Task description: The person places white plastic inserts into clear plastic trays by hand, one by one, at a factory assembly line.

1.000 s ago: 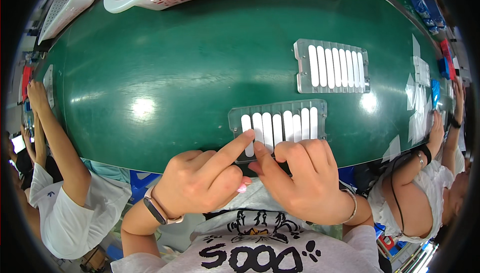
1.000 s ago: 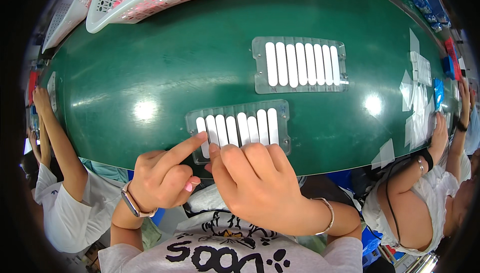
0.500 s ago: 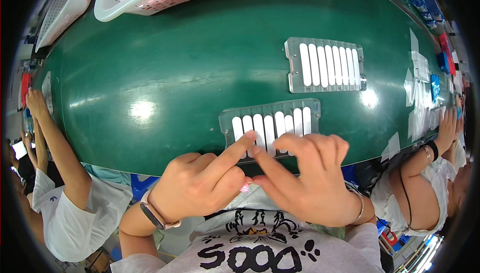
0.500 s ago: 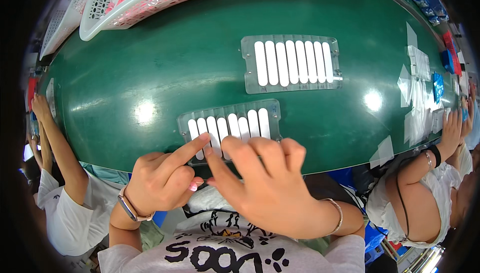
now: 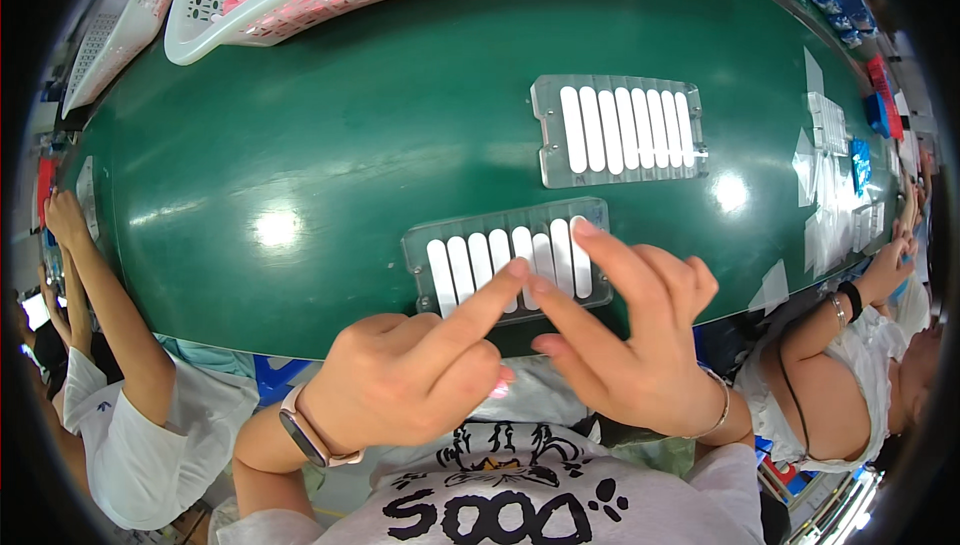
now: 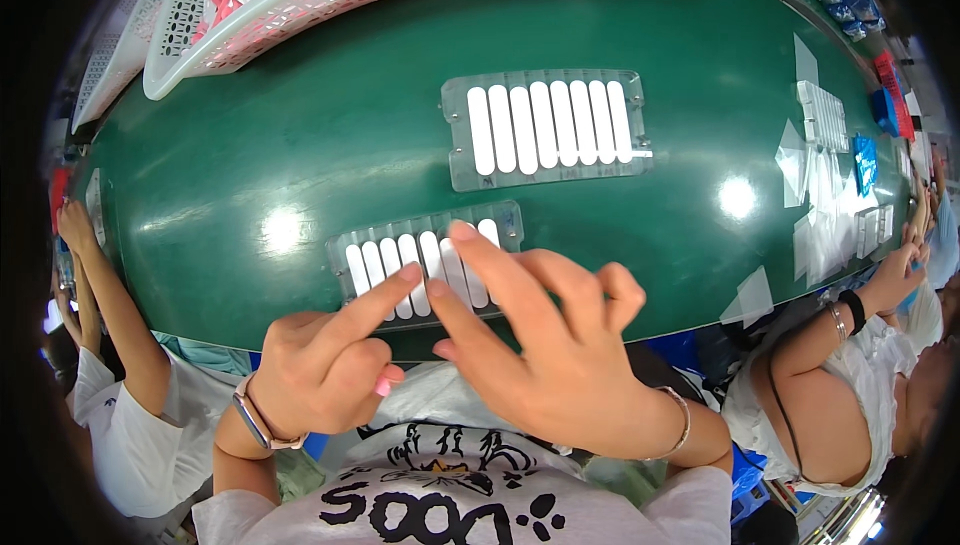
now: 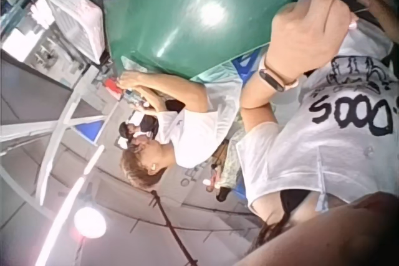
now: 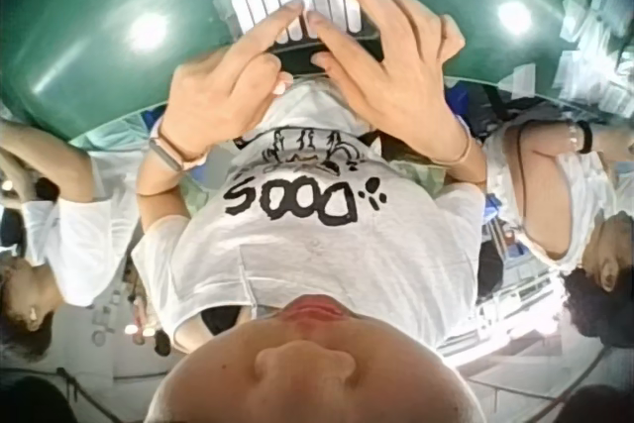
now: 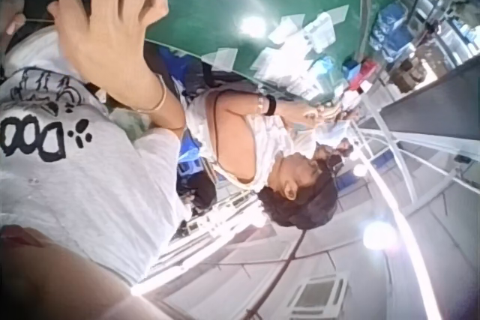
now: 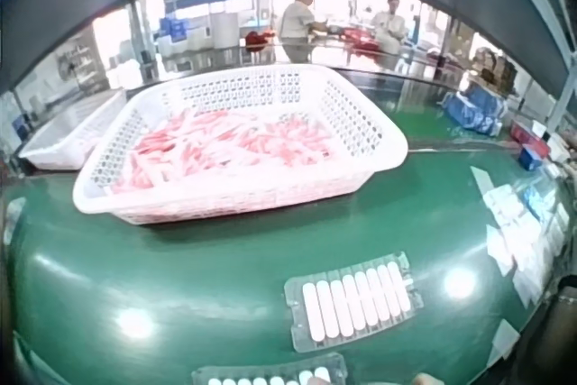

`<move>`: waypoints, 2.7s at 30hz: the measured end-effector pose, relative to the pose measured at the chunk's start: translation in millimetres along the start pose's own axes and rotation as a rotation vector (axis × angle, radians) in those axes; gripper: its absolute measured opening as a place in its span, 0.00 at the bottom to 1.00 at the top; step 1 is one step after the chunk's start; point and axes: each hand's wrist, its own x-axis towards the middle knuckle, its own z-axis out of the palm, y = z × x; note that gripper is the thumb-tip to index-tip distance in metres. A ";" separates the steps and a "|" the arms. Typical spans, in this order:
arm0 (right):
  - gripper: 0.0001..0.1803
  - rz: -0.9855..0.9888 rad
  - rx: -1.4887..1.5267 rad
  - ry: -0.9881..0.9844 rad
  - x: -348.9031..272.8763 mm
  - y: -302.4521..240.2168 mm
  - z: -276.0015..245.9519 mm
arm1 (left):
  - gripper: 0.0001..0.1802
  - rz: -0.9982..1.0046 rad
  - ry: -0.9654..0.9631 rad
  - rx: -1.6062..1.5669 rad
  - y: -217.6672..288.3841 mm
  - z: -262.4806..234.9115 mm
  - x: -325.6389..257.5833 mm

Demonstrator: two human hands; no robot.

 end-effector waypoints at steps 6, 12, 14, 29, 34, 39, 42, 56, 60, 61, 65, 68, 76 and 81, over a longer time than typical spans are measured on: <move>0.20 -0.013 -0.149 -0.040 -10.5 5.9 -0.4 | 0.18 0.079 -0.111 0.020 0.6 4.4 8.7; 0.12 0.043 -0.257 0.150 -7.0 3.2 10.5 | 0.20 0.096 -0.156 0.076 4.6 -1.6 15.2; 0.12 0.019 -0.252 0.157 -4.0 5.0 10.6 | 0.20 0.102 -0.154 0.086 4.3 -0.1 15.9; 0.27 0.010 -0.058 0.013 0.2 13.3 -4.5 | 0.18 0.116 -0.079 0.042 2.9 5.4 8.1; 0.28 0.083 -0.088 -0.040 20.3 37.8 -21.4 | 0.18 0.122 -0.158 0.137 7.4 -2.9 8.1; 0.43 0.064 -0.002 -0.149 44.2 97.9 -38.5 | 0.12 -0.008 0.029 -0.006 7.9 -2.2 -13.7; 0.44 0.004 0.082 -0.245 57.7 114.7 -27.1 | 0.04 -0.489 0.235 -0.062 7.8 -9.5 -34.9; 0.39 0.176 0.060 -0.323 8.0 116.5 -73.1 | 0.17 -0.718 0.048 -0.612 11.7 -23.2 -5.1; 0.40 0.182 -0.041 -0.334 -2.8 132.6 -83.9 | 0.13 -0.469 -0.034 -0.507 14.8 -23.6 22.3; 0.40 0.185 -0.040 -0.338 -4.2 141.1 -86.7 | 0.13 -0.461 -0.036 -0.505 19.4 -24.6 26.1; 0.40 0.200 -0.083 -0.359 -8.6 145.1 -92.9 | 0.14 -0.625 -0.068 -0.627 37.3 -22.1 31.1; 0.40 0.228 -0.082 -0.384 -8.0 145.1 -96.3 | 0.13 -0.664 -0.070 -0.619 42.7 -20.5 24.2; 0.45 0.336 -0.598 -0.318 -17.8 308.2 -139.3 | 0.13 -0.704 0.041 -0.708 52.6 -18.0 13.4; 0.51 0.366 -0.448 -0.539 -9.8 311.1 -143.8 | 0.15 -0.731 0.047 -0.752 58.5 -17.2 19.1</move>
